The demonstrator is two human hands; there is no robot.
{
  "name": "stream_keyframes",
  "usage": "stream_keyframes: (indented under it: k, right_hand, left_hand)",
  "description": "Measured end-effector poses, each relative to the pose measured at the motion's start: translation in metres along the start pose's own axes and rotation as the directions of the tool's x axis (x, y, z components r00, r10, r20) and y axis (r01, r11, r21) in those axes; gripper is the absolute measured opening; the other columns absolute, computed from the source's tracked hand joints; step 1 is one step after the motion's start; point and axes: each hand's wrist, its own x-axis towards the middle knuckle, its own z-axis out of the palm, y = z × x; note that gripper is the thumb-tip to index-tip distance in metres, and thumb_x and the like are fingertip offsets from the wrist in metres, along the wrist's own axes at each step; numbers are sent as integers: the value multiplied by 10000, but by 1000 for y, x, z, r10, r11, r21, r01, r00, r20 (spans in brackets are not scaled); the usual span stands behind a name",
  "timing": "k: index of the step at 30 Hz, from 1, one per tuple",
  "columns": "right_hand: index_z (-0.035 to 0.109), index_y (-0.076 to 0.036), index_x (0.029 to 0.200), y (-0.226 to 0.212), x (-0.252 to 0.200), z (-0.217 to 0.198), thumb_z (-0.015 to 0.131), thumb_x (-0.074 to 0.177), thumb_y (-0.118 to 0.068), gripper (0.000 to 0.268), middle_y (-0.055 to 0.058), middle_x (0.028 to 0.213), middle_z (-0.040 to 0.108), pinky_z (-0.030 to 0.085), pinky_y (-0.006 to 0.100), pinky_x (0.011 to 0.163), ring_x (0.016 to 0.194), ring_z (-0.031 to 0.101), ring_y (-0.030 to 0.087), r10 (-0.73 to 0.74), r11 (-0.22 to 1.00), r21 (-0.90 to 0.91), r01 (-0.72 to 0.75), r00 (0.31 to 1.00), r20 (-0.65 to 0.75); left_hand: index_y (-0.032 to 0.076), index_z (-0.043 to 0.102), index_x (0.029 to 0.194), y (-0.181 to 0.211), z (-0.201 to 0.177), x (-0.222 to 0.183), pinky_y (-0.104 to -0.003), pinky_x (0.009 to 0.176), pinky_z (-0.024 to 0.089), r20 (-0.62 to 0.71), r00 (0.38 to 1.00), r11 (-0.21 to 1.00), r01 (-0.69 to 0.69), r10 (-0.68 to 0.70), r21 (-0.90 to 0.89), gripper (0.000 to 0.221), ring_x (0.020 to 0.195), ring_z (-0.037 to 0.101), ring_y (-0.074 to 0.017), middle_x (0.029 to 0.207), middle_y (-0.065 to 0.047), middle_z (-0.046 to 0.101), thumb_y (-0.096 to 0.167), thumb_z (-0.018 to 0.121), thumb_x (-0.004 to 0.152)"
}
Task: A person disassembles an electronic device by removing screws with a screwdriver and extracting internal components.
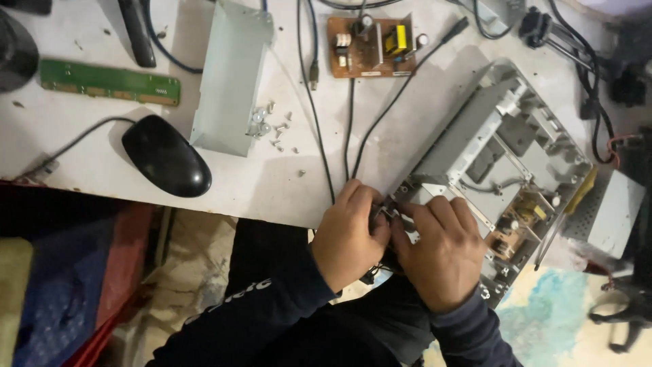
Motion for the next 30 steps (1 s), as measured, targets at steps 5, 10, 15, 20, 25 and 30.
stream_keyframes:
  k: [5, 10, 15, 20, 25, 30]
  right_hand:
    - [778, -67, 906, -7, 7, -2, 836, 907, -144, 97, 49, 773, 599, 444, 385, 628, 732, 536, 260, -6, 998, 69, 3, 999, 45]
    - [789, -101, 902, -11, 7, 7, 778, 922, -138, 43, 34, 779, 567, 445, 386, 648, 776, 533, 273, 78, 997, 9, -79, 994, 81]
    - [787, -49, 878, -9, 5, 15, 764, 951, -332, 293, 46, 783, 587, 466, 380, 659, 751, 515, 256, 71, 996, 54, -73, 997, 38]
    - [774, -61, 896, -6, 8, 8, 814, 887, -121, 73, 41, 752, 561, 450, 372, 615, 730, 508, 251, 44, 998, 34, -47, 996, 77]
    - [731, -66, 836, -3, 16, -2, 769, 906, -132, 103, 64, 726, 562, 446, 391, 598, 711, 538, 271, 34, 999, 11, -35, 995, 95]
    - [723, -77, 836, 2, 10, 5, 793, 886, -70, 87, 23, 721, 516, 422, 351, 532, 682, 498, 236, 20, 998, 66, -19, 1000, -9]
  left_hand:
    - [43, 574, 931, 1, -5, 16, -551, 665, 514, 176, 952, 967, 240, -251, 80, 177, 819, 637, -420, 1009, -139, 596, 85, 608, 762]
    - [51, 508, 886, 4, -4, 20, -606, 516, 480, 228, 928, 948, 254, -294, 191, 184, 737, 616, -445, 991, -140, 558, 82, 654, 779]
    - [69, 478, 907, 3, -4, 21, -601, 495, 463, 270, 913, 948, 264, -305, 179, 294, 681, 626, -459, 1011, -141, 552, 97, 736, 769]
    - [48, 496, 922, -2, -7, 15, -564, 546, 461, 201, 960, 979, 176, -193, 99, 222, 721, 589, -445, 991, -157, 537, 31, 648, 760]
    - [42, 537, 993, -4, -8, 12, -530, 718, 485, 172, 982, 997, 76, -80, 28, 273, 862, 599, -426, 990, -161, 565, 17, 636, 739]
    - [62, 519, 909, -4, -6, 11, -465, 649, 532, 155, 982, 992, 94, -106, 82, 194, 813, 629, -353, 937, -108, 573, 35, 654, 773]
